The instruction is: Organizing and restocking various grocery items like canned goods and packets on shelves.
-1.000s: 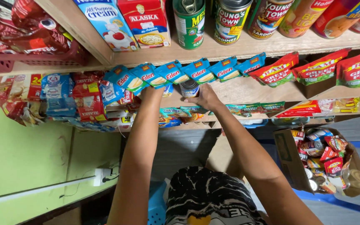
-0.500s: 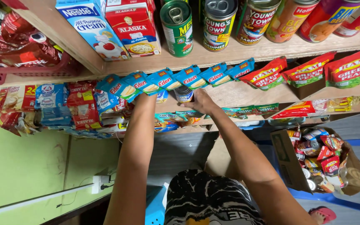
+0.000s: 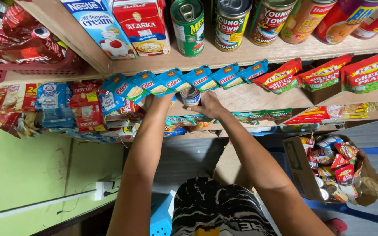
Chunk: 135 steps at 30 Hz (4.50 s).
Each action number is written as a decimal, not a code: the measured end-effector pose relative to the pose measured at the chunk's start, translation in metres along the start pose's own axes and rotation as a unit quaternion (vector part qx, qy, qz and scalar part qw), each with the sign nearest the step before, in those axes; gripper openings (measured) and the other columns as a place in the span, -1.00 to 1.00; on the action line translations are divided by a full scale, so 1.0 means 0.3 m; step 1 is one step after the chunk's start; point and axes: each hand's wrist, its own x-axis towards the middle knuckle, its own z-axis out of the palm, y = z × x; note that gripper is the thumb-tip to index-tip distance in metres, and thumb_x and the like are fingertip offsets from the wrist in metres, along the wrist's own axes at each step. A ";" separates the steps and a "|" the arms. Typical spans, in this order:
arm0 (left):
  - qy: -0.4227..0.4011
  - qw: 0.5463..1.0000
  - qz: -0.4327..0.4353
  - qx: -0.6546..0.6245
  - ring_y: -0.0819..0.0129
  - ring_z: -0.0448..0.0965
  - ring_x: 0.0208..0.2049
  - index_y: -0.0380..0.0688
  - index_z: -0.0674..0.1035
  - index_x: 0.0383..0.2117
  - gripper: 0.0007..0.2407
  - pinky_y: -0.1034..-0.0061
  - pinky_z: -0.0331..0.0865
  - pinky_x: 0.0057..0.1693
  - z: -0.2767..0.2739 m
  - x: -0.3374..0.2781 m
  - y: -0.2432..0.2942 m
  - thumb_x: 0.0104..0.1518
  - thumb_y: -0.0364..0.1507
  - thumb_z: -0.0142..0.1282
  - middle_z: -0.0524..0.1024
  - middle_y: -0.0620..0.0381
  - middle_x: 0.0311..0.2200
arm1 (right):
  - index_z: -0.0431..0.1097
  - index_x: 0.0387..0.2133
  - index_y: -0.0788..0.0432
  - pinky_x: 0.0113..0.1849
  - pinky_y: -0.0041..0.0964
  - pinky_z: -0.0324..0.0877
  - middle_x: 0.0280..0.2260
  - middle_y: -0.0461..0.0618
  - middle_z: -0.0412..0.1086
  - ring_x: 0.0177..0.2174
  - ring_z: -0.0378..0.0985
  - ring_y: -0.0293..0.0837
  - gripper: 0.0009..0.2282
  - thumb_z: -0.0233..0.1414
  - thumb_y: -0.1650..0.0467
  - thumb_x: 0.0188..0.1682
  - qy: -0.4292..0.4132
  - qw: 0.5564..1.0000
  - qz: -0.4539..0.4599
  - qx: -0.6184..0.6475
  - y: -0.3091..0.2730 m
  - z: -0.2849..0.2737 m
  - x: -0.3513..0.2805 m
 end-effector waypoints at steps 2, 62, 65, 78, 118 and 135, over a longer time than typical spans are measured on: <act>-0.001 1.000 0.014 0.006 -0.10 0.61 -0.31 -0.01 0.67 -0.32 -0.74 0.02 0.43 -0.19 0.024 0.003 -0.004 0.21 -0.14 0.10 0.61 -0.13 -0.33 | 0.45 -0.09 0.20 0.06 0.02 0.25 -0.16 0.27 0.49 -0.05 0.46 0.20 -0.45 0.27 0.06 -0.20 0.002 0.997 0.007 -0.073 0.015 0.029 0.002; -0.158 0.878 0.161 -0.423 -0.03 0.47 0.14 -0.19 0.53 0.09 -0.64 0.22 0.34 0.23 0.450 -0.512 1.421 0.16 -0.40 0.25 0.47 -0.02 0.13 | 0.42 0.01 0.26 -0.15 -0.36 0.47 -0.13 0.02 0.52 -0.17 0.57 -0.23 -0.72 0.13 0.42 0.05 0.313 0.853 0.342 0.238 0.801 -0.237 -1.639; -0.166 0.866 0.134 -0.453 -0.04 0.47 0.15 -0.20 0.52 0.09 -0.66 0.24 0.38 0.22 0.491 -0.501 1.532 0.20 -0.40 0.22 0.45 -0.05 0.15 | 0.44 0.02 0.24 -0.27 -0.36 0.44 -0.22 0.01 0.51 -0.28 0.51 -0.27 -0.71 0.16 0.42 0.04 0.283 0.854 0.372 0.230 0.941 -0.338 -1.693; -0.132 0.891 0.050 -0.431 -0.10 0.55 0.05 -0.22 0.53 0.06 -0.68 0.24 0.44 0.12 0.536 -0.471 1.834 0.20 -0.41 0.20 0.53 -0.11 0.07 | 0.25 0.18 0.11 -0.06 0.09 0.46 0.03 0.29 0.31 -0.03 0.43 0.29 -0.36 0.34 0.37 -0.22 0.265 0.911 0.283 -0.139 2.043 -0.510 -1.834; -0.043 0.832 0.128 -0.537 0.00 0.53 0.14 -0.24 0.41 0.22 -0.47 0.28 0.40 0.22 0.110 -0.244 2.309 0.11 -0.42 0.34 0.48 -0.15 0.14 | 0.08 0.21 0.25 0.03 -0.19 0.43 0.13 0.08 0.31 0.11 0.37 -0.12 -0.42 0.15 0.61 -0.09 0.286 0.877 0.019 0.385 0.666 -1.395 -1.733; 0.196 0.810 0.289 -0.472 -0.04 0.53 0.13 -0.15 0.39 0.18 -0.55 0.23 0.44 0.23 -0.321 0.421 2.641 0.21 -0.33 0.30 0.46 -0.09 0.08 | 0.22 0.17 0.29 -0.06 -0.45 0.40 -0.17 -0.15 0.31 -0.19 0.37 -0.34 -0.56 0.33 0.61 0.15 0.465 0.854 -0.212 0.103 0.337 -2.271 -1.500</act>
